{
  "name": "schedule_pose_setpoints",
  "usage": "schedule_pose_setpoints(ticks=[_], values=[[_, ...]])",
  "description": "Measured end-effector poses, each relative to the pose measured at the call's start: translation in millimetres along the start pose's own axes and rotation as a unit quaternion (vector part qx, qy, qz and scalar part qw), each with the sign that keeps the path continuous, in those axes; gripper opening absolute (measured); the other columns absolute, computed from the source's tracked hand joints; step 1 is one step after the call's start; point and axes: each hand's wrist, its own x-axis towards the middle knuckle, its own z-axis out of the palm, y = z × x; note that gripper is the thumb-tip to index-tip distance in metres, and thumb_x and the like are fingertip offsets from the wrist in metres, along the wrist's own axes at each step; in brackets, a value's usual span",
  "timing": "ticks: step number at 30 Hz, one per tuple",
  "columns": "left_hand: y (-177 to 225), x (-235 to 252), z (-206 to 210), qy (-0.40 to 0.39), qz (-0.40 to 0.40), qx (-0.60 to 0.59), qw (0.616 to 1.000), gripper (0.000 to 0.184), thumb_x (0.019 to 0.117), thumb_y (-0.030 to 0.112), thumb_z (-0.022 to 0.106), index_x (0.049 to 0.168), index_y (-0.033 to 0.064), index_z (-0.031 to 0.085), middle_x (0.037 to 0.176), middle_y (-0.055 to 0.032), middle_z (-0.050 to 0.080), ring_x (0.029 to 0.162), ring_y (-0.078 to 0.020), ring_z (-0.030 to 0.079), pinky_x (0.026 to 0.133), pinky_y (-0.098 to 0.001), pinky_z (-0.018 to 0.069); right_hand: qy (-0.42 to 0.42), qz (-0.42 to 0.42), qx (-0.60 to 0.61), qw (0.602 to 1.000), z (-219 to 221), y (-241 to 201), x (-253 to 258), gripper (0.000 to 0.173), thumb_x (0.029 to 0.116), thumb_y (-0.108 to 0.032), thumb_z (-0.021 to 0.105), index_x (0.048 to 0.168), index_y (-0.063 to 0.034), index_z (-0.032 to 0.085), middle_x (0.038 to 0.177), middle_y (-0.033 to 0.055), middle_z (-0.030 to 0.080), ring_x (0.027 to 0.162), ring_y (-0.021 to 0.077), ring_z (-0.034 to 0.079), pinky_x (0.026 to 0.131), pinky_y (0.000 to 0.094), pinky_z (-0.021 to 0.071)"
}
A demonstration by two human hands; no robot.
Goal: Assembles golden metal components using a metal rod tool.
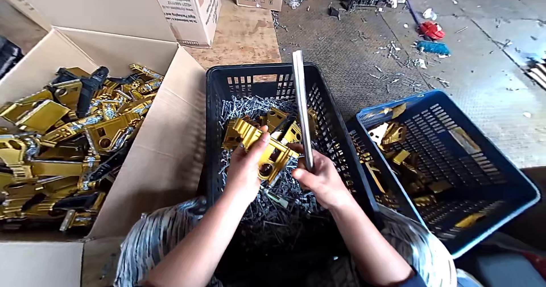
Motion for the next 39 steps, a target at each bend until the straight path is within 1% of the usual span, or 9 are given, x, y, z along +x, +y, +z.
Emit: schedule_pose_setpoints(ticks=[7,11,14,19,23,27,31,36,39], values=[[-8,-5,-5,-0.229,-0.023,0.065,0.971,0.074,0.0776,0.0,0.082,0.143,0.0078,0.047,0.115,-0.009,0.07,0.104,-0.0194,0.07,0.092,-0.0377,0.06,0.051,0.042,0.09,0.994,0,-8,-6,0.037,0.0889,-0.001,0.07,0.125,-0.0008,0.063,0.065,0.0005,0.058,0.046,0.0011,0.044,0.045,0.0163,0.0396],[-9,-2,-2,-0.161,-0.033,0.134,0.977,0.043,0.0782,-0.005,0.078,0.118,-0.0004,0.062,0.099,-0.0108,0.073,0.089,-0.0188,0.072,0.083,-0.0353,0.0617,0.07,0.018,-0.081,0.994,-6,-2,-1,0.035,0.0929,-0.017,0.072,0.124,-0.0054,0.063,0.061,-0.0035,0.052,0.045,0.0026,0.042,0.044,0.0191,0.0388],[-11,9,-3,-0.069,-0.037,0.133,0.988,0.043,0.0845,-0.002,0.076,0.124,-0.0025,0.057,0.104,-0.0146,0.071,0.089,-0.0235,0.072,0.082,-0.0392,0.0624,0.125,-0.089,-0.4,0.903,-8,-5,-6,0.042,0.1031,-0.033,0.057,0.135,-0.0049,0.057,0.064,-0.0004,0.054,0.05,0.0102,0.049,0.05,0.0307,0.0463],[4,11,-1,-0.035,-0.04,0.101,0.993,0.037,0.0842,-0.001,0.074,0.118,0.0006,0.061,0.103,-0.0122,0.072,0.088,-0.021,0.072,0.078,-0.0361,0.0618,0.19,-0.379,-0.468,0.776,-6,1,-28,0.034,0.1116,-0.035,0.033,0.104,-0.0058,0.05,0.069,0.0041,0.05,0.054,0.0115,0.052,0.05,0.027,0.0483],[3,13,-4,-0.044,-0.063,0.094,0.993,0.038,0.0899,-0.007,0.067,0.126,-0.0037,0.056,0.113,-0.0191,0.07,0.094,-0.0266,0.073,0.082,-0.0382,0.0622,0.123,-0.097,-0.566,0.81,-3,6,-28,0.032,0.107,-0.027,0.045,0.11,-0.0007,0.062,0.066,0.0082,0.062,0.058,0.0271,0.065,0.055,0.0453,0.0541],[4,11,-3,-0.054,-0.058,0.089,0.993,0.039,0.0886,-0.007,0.067,0.126,-0.0026,0.057,0.114,-0.0176,0.07,0.096,-0.0263,0.072,0.085,-0.0394,0.0619,0.178,-0.289,-0.5,0.797,1,0,-31,0.036,0.11,-0.029,0.036,0.105,0.0019,0.055,0.064,0.0011,0.05,0.051,0.0075,0.05,0.049,0.0232,0.0464],[-2,15,-6,-0.047,-0.056,0.129,0.989,0.042,0.0848,-0.007,0.073,0.123,-0.004,0.057,0.109,-0.0183,0.071,0.093,-0.027,0.073,0.081,-0.0389,0.0634,0.109,-0.025,-0.582,0.806,6,7,-27,0.034,0.1077,-0.031,0.044,0.111,-0.0025,0.062,0.071,0.0118,0.065,0.067,0.0329,0.07,0.06,0.0504,0.0558],[3,10,-2,-0.073,-0.044,0.122,0.989,0.04,0.0834,-0.006,0.073,0.12,-0.0012,0.06,0.103,-0.0136,0.072,0.089,-0.0218,0.072,0.08,-0.0366,0.0623,0.186,-0.27,-0.536,0.778,4,12,-29,0.034,0.1078,-0.028,0.041,0.103,0.0015,0.057,0.066,0.0044,0.056,0.051,0.0146,0.056,0.048,0.0303,0.0494],[-2,12,-6,-0.074,-0.048,0.128,0.988,0.042,0.0837,-0.007,0.072,0.123,-0.003,0.058,0.105,-0.0163,0.071,0.088,-0.0238,0.073,0.078,-0.037,0.063,0.119,-0.028,-0.578,0.807,7,6,-27,0.035,0.1077,-0.031,0.044,0.11,-0.0012,0.062,0.071,0.012,0.065,0.067,0.0328,0.07,0.06,0.0498,0.0558]])
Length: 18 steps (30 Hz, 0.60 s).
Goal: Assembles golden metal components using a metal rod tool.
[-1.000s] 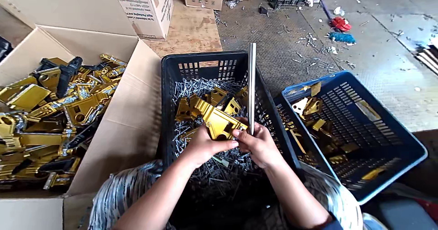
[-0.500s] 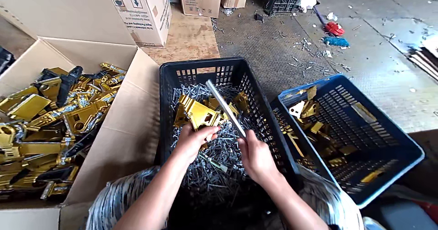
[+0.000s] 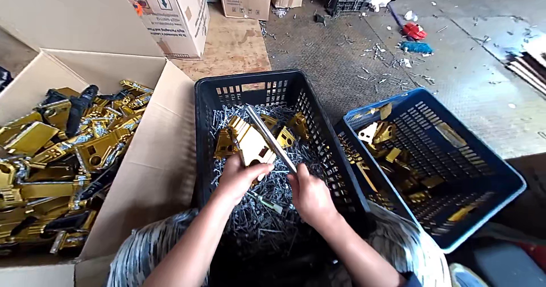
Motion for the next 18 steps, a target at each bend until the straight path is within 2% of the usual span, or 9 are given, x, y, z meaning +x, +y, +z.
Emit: schedule_pose_setpoints(ticks=[2,4,6,8,11,13,15,17,18], values=[[0,3,-2,0.013,-0.012,-0.007,1.0,0.041,0.0851,-0.008,0.071,0.124,-0.0048,0.057,0.107,-0.0179,0.071,0.09,-0.0247,0.073,0.08,-0.0368,0.0628,-0.012,0.01,0.044,0.999,-8,3,5,0.033,0.1077,-0.03,0.045,0.108,-0.001,0.061,0.066,0.0085,0.06,0.061,0.027,0.065,0.059,0.0459,0.0543],[0,-1,-2,0.008,0.019,0.043,0.999,0.045,0.0806,-0.003,0.076,0.122,-0.0035,0.059,0.106,-0.0159,0.072,0.094,-0.024,0.073,0.083,-0.0378,0.0629,0.053,-0.01,0.126,0.991,-10,9,7,0.027,0.1064,-0.026,0.046,0.103,-0.0025,0.06,0.06,0.0002,0.051,0.051,0.0129,0.054,0.05,0.0322,0.0479],[-6,-4,1,0.025,0.129,0.22,0.967,0.044,0.0737,0.013,0.084,0.112,0.005,0.065,0.097,-0.0035,0.075,0.089,-0.0116,0.073,0.08,-0.0318,0.0631,0.003,0.056,0.304,0.951,-16,12,11,0.028,0.1088,-0.024,0.04,0.108,-0.0052,0.061,0.066,-0.0046,0.056,0.049,0.0032,0.046,0.048,0.0211,0.0407],[-15,-9,3,0.028,0.315,0.391,0.864,0.037,0.0759,0.016,0.08,0.11,0.0079,0.07,0.104,-0.0003,0.075,0.094,-0.0093,0.072,0.082,-0.0338,0.0619,-0.081,0.157,0.519,0.836,-19,8,16,0.037,0.1125,-0.03,0.036,0.118,-0.0025,0.06,0.077,0.0023,0.069,0.043,0.0003,0.043,0.041,0.0163,0.037],[-20,-8,5,-0.004,0.495,0.494,0.715,0.036,0.0816,0.004,0.071,0.116,0.0129,0.072,0.128,-0.0085,0.07,0.12,-0.0234,0.067,0.098,-0.0424,0.0565,-0.113,0.203,0.63,0.741,-20,3,17,0.024,0.1084,-0.023,0.049,0.099,-0.0045,0.062,0.065,0.0018,0.06,0.042,0.0018,0.044,0.04,0.0159,0.0389],[-20,-9,4,-0.006,0.465,0.474,0.748,0.064,0.0761,0.001,0.073,0.137,0.0096,0.059,0.144,-0.0137,0.059,0.137,-0.0293,0.053,0.11,-0.0467,0.0489,-0.094,0.17,0.638,0.745,-23,5,17,0.016,0.1036,-0.015,0.053,0.095,-0.0048,0.061,0.057,-0.0016,0.052,0.041,0.0012,0.043,0.041,0.0157,0.0384],[-9,-14,0,-0.053,0.293,0.402,0.866,0.123,0.059,0.005,0.087,0.161,0.0131,0.02,0.164,-0.0129,0.032,0.15,-0.0261,0.035,0.115,-0.047,0.0424,-0.072,0.134,0.641,0.753,-25,8,18,0.015,0.1025,-0.015,0.051,0.095,-0.0068,0.061,0.054,-0.0039,0.048,0.042,0.0009,0.042,0.042,0.0157,0.0386],[-9,-13,-8,-0.148,0.118,0.231,0.954,0.145,0.0569,0.007,0.092,0.163,0.0254,-0.005,0.165,-0.0043,0.026,0.145,-0.0183,0.041,0.111,-0.0412,0.0483,-0.065,0.109,0.66,0.741,-25,10,17,0.021,0.105,-0.018,0.045,0.096,-0.0074,0.061,0.056,-0.0029,0.052,0.043,0.0008,0.044,0.043,0.0154,0.0394],[-12,-15,-9,-0.196,0.075,0.137,0.968,0.133,0.0631,0.003,0.088,0.162,0.0223,0.001,0.156,-0.0037,0.041,0.137,-0.0172,0.051,0.107,-0.0393,0.0529,-0.069,0.102,0.671,0.731,-23,9,17,0.026,0.1065,-0.019,0.041,0.095,-0.0077,0.061,0.058,-0.0018,0.055,0.043,0.001,0.046,0.044,0.0154,0.0403]])
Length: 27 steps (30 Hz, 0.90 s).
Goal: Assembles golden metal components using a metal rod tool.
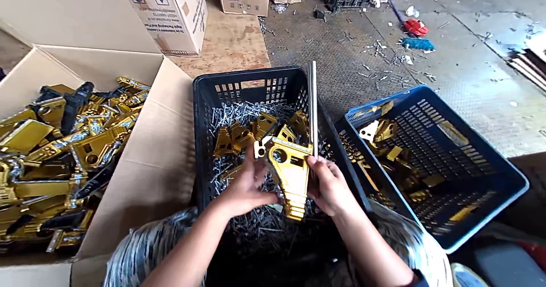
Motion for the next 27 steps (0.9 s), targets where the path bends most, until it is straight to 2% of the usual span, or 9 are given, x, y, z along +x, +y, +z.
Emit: schedule_pose_setpoints(ticks=[2,5,8,12,17,19,21,24,27], values=[[-4,-4,9,-0.076,0.026,-0.152,0.985,0.089,0.0769,-0.002,0.075,0.15,0.0098,0.026,0.132,-0.0013,0.062,0.119,-0.0141,0.064,0.1,-0.0364,0.0565,-0.01,-0.001,0.01,1.0,4,1,3,0.031,0.1081,-0.02,0.036,0.092,-0.009,0.06,0.06,-0.0003,0.06,0.045,0.0018,0.05,0.045,0.016,0.0435],[-8,-3,18,-0.138,0.031,-0.346,0.927,0.06,0.0823,0.009,0.065,0.139,0.0134,0.046,0.128,-0.0004,0.066,0.121,-0.0177,0.063,0.106,-0.0466,0.0507,-0.027,-0.011,-0.011,1.0,2,0,6,0.028,0.1079,-0.018,0.034,0.097,-0.0103,0.059,0.059,-0.0022,0.06,0.045,0.0022,0.052,0.047,0.018,0.0498],[0,0,20,-0.039,-0.045,-0.345,0.937,0.047,0.0917,0.022,0.068,0.132,0.0049,0.051,0.119,-0.0124,0.069,0.112,-0.0281,0.068,0.099,-0.0519,0.056,-0.077,-0.038,-0.086,0.993,-6,7,10,0.014,0.1048,-0.012,0.043,0.102,-0.01,0.057,0.061,-0.0058,0.06,0.047,-0.0003,0.052,0.05,0.0169,0.0505],[6,8,24,0.101,-0.114,-0.251,0.956,0.027,0.1028,0.01,0.056,0.128,-0.0003,0.056,0.111,-0.0152,0.069,0.098,-0.0261,0.071,0.084,-0.0443,0.0629,-0.07,-0.032,-0.167,0.983,-9,20,17,0.011,0.1035,-0.013,0.053,0.109,-0.0064,0.06,0.07,-0.0033,0.062,0.049,0.0002,0.046,0.048,0.0171,0.0411],[3,12,18,0.159,-0.084,-0.209,0.961,0.027,0.1013,0.007,0.059,0.128,-0.0001,0.058,0.11,-0.0169,0.071,0.096,-0.0264,0.072,0.082,-0.0389,0.0622,0.016,0.011,-0.239,0.971,-14,35,30,0.027,0.1058,-0.022,0.053,0.127,-0.0057,0.057,0.077,-0.0006,0.057,0.051,0.0046,0.044,0.047,0.0208,0.0404],[0,12,16,0.171,-0.02,-0.156,0.973,0.042,0.0986,0.006,0.061,0.14,0.0022,0.056,0.119,-0.0144,0.071,0.104,-0.0244,0.071,0.089,-0.0366,0.0603,0.045,0.036,-0.369,0.928,-25,44,35,0.031,0.1091,-0.028,0.045,0.121,-0.004,0.06,0.073,-0.0001,0.052,0.057,0.009,0.048,0.054,0.0282,0.0438],[-2,14,13,0.211,0.054,-0.066,0.974,0.043,0.094,0.005,0.065,0.136,0.002,0.058,0.128,-0.0073,0.069,0.114,-0.0155,0.067,0.098,-0.0331,0.0568,0.06,0.049,-0.413,0.907,-29,50,33,0.029,0.109,-0.027,0.042,0.112,-0.0041,0.06,0.073,0.0011,0.051,0.061,0.0118,0.051,0.061,0.0331,0.0465],[-3,17,8,0.221,0.159,0.086,0.958,0.042,0.0891,0.004,0.068,0.13,0.0023,0.063,0.137,-0.0046,0.065,0.116,-0.0089,0.066,0.097,-0.0288,0.0576,0.053,-0.021,-0.223,0.973,-20,47,27,0.02,0.1079,-0.02,0.039,0.102,-0.0061,0.053,0.067,-0.0037,0.05,0.047,0.0045,0.041,0.045,0.0213,0.0391],[-6,15,9,0.15,0.21,0.199,0.946,0.058,0.0841,0.006,0.072,0.141,0.0101,0.061,0.133,-0.0039,0.064,0.116,-0.0117,0.064,0.097,-0.0359,0.0579,-0.016,-0.023,-0.063,0.998,-6,22,19,0.021,0.1073,-0.021,0.044,0.108,-0.0074,0.06,0.069,-0.003,0.058,0.046,-0.0005,0.042,0.046,0.0155,0.0391]])
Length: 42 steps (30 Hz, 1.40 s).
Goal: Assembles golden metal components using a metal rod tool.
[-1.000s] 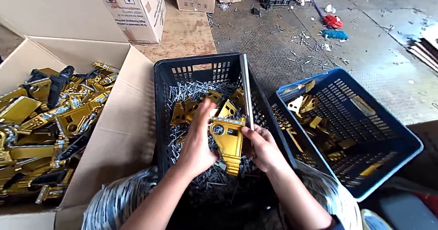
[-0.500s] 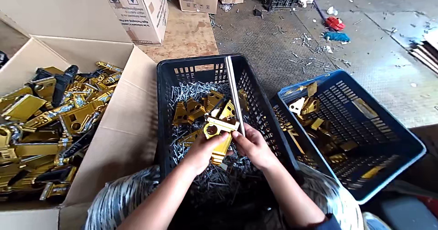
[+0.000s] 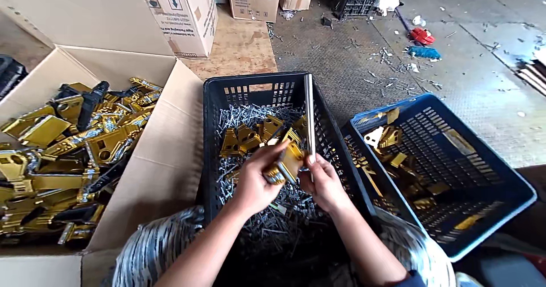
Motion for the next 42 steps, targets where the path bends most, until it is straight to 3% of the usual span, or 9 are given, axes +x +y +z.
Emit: schedule_pose_setpoints(ticks=[4,7,11,17,23,29,32,36,42], values=[[2,-4,1,-0.077,0.054,0.123,0.988,0.069,0.0775,0.021,0.08,0.143,0.0274,0.06,0.136,0.0014,0.061,0.123,-0.0168,0.058,0.102,-0.0496,0.0506,-0.027,-0.021,0.035,0.999,-2,-4,-5,0.023,0.102,-0.01,0.053,0.082,-0.0098,0.064,0.06,-0.0035,0.058,0.045,-0.0013,0.045,0.045,0.0147,0.0382],[10,-6,-8,-0.101,0.008,0.161,0.982,0.129,0.0567,0.073,0.084,0.161,0.0204,0.03,0.162,-0.0078,0.034,0.148,-0.034,0.032,0.113,-0.0681,0.0288,-0.025,-0.067,-0.01,0.997,-14,-2,-4,0.018,0.1008,-0.013,0.057,0.086,-0.0121,0.067,0.065,-0.0031,0.063,0.051,0.0,0.051,0.05,0.0164,0.0437],[14,-9,-11,-0.026,-0.224,-0.149,0.963,0.144,0.0628,0.068,0.085,0.165,0.0208,-0.005,0.169,-0.0102,0.016,0.15,-0.023,0.031,0.115,-0.0468,0.0402,0.012,-0.146,-0.062,0.987,-19,1,3,0.014,0.1003,-0.011,0.059,0.093,-0.0136,0.07,0.065,-0.0061,0.061,0.052,-0.0002,0.052,0.052,0.017,0.0464],[23,-2,-5,-0.04,-0.358,-0.483,0.798,0.041,0.0923,-0.004,0.064,0.13,0.0006,0.049,0.114,-0.0153,0.068,0.103,-0.0254,0.07,0.096,-0.0402,0.0584,0.01,-0.213,-0.211,0.954,-11,18,6,0.012,0.0943,-0.009,0.068,0.083,-0.0051,0.071,0.091,-0.001,0.067,0.071,-0.0004,0.058,0.063,0.0169,0.0503],[14,3,4,0.09,-0.305,-0.342,0.884,0.051,0.0822,-0.007,0.076,0.127,-0.002,0.053,0.108,-0.0157,0.069,0.096,-0.0227,0.07,0.088,-0.0376,0.0604,0.062,-0.25,-0.424,0.869,-4,-5,-6,0.029,0.1024,-0.027,0.058,0.117,-0.0035,0.068,0.079,0.0011,0.064,0.061,0.0035,0.054,0.057,0.0217,0.0486],[11,8,-1,0.125,-0.252,-0.29,0.915,0.055,0.0793,0.0,0.081,0.128,0.0019,0.055,0.111,-0.0126,0.071,0.101,-0.0221,0.071,0.09,-0.04,0.0606,0.123,-0.414,-0.519,0.737,4,0,-30,0.038,0.1114,-0.033,0.031,0.103,-0.0043,0.054,0.071,0.0061,0.054,0.054,0.0126,0.053,0.048,0.027,0.047],[10,8,0,0.129,-0.274,-0.284,0.91,0.051,0.0821,-0.002,0.079,0.127,-0.0012,0.055,0.109,-0.0165,0.07,0.096,-0.0263,0.073,0.086,-0.0418,0.0627,0.123,-0.284,-0.592,0.744,4,1,-30,0.033,0.1066,-0.025,0.044,0.108,-0.0003,0.065,0.067,0.0068,0.063,0.051,0.0195,0.06,0.046,0.0375,0.049],[11,8,-2,0.123,-0.273,-0.276,0.913,0.052,0.0801,-0.002,0.08,0.126,0.0013,0.056,0.109,-0.0132,0.071,0.098,-0.0234,0.072,0.088,-0.0411,0.0618,0.139,-0.399,-0.549,0.721,10,-7,-34,0.038,0.1113,-0.031,0.032,0.102,-0.0024,0.054,0.069,0.0052,0.053,0.054,0.0107,0.053,0.049,0.0241,0.0465],[1,13,-8,0.16,-0.324,-0.265,0.894,0.052,0.0851,-0.003,0.076,0.131,-0.0015,0.051,0.111,-0.0165,0.069,0.095,-0.0251,0.072,0.086,-0.041,0.0616,0.093,-0.083,-0.583,0.802,-5,12,-17,0.031,0.1071,-0.024,0.043,0.115,0.0001,0.061,0.069,0.0093,0.063,0.061,0.0268,0.066,0.058,0.0454,0.0548]])
